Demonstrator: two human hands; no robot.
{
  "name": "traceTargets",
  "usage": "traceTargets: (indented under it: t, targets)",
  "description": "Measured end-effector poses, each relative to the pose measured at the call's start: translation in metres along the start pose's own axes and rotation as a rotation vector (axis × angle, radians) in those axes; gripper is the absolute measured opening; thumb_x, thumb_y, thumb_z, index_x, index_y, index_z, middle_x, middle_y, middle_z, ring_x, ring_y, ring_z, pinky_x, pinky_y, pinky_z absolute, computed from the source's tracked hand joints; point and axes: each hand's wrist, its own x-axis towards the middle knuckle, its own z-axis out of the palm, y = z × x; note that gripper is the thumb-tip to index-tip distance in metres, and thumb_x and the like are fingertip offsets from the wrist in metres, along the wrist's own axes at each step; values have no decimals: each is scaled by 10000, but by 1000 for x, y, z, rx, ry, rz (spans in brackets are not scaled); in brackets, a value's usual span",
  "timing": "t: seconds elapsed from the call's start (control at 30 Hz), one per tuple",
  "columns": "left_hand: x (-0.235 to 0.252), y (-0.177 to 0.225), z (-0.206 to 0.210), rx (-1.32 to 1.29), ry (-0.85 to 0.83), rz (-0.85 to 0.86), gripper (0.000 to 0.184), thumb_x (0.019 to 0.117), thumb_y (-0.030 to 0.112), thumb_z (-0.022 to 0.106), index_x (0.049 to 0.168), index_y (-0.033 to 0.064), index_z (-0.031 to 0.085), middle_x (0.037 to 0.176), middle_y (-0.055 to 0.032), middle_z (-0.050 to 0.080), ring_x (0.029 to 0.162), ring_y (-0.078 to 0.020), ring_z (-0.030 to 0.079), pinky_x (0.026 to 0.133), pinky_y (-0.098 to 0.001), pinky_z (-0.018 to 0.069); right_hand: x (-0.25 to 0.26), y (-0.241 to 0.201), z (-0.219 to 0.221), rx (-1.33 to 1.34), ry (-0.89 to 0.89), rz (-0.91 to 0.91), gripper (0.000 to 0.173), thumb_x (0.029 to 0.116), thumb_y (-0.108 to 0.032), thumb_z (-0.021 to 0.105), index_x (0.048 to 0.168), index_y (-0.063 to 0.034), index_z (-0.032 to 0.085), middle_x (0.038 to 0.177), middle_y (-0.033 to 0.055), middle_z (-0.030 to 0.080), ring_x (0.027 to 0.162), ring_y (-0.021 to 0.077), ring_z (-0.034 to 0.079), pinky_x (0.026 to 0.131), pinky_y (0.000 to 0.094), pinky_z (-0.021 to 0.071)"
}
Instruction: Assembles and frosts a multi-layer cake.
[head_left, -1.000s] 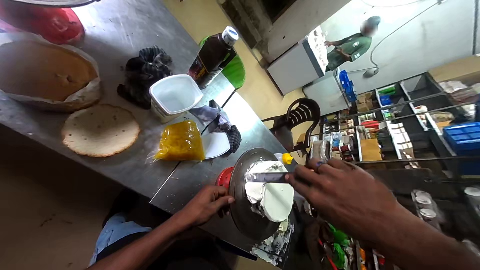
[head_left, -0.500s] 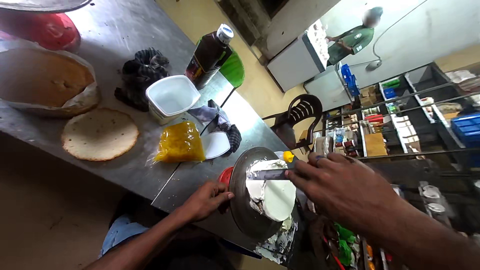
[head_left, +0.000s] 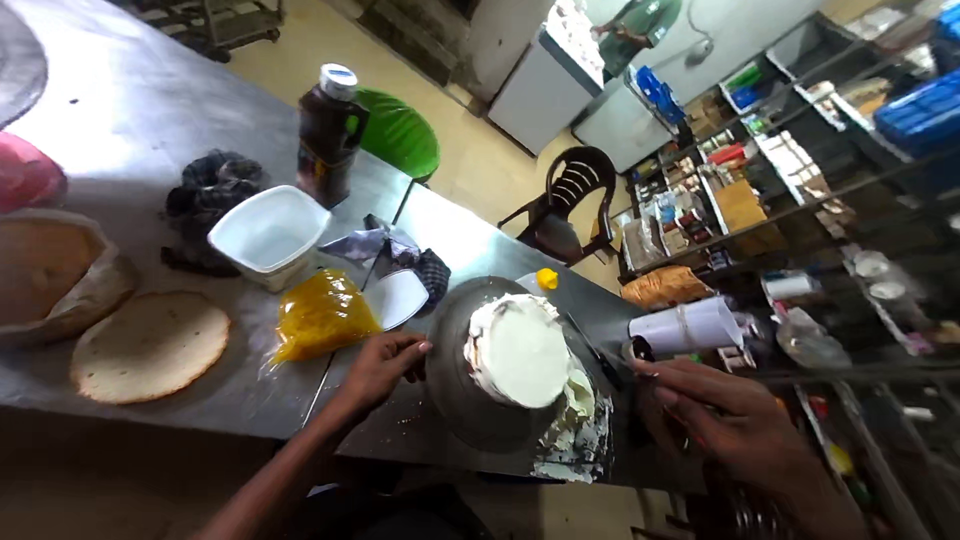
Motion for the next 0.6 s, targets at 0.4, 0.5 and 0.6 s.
traceTargets:
  t: [0.4, 0.5, 0.6]
  targets:
    - [19, 1, 18, 177, 184, 26, 238, 1068, 165, 497, 1060, 22, 686, 829, -6, 696, 704, -81, 673, 675, -275, 601, -263, 105, 277, 25, 441, 995, 412, 1021, -85, 520, 1413, -131, 636, 1141, 146, 731, 1000, 274, 714, 926, 482, 575]
    - [20, 1, 19, 195, 183, 47, 239, 1065, 170, 485, 1000, 48, 680, 791, 29, 681, 687, -53, 660, 658, -246, 591, -266, 92, 315, 96, 527, 1106, 436, 1005, -34, 499, 1429, -49, 601, 1108, 184, 732, 985, 321, 714, 931, 506, 566]
    - [17, 0, 18, 178, 175, 58, 243, 1072, 165, 469, 1011, 51, 675, 800, 32, 703, 713, -66, 691, 679, -261, 616, -249, 73, 357, 172, 602, 1076, 443, 982, 14, 495, 1413, 1, 598, 1106, 207, 734, 983, 337, 722, 941, 506, 567]
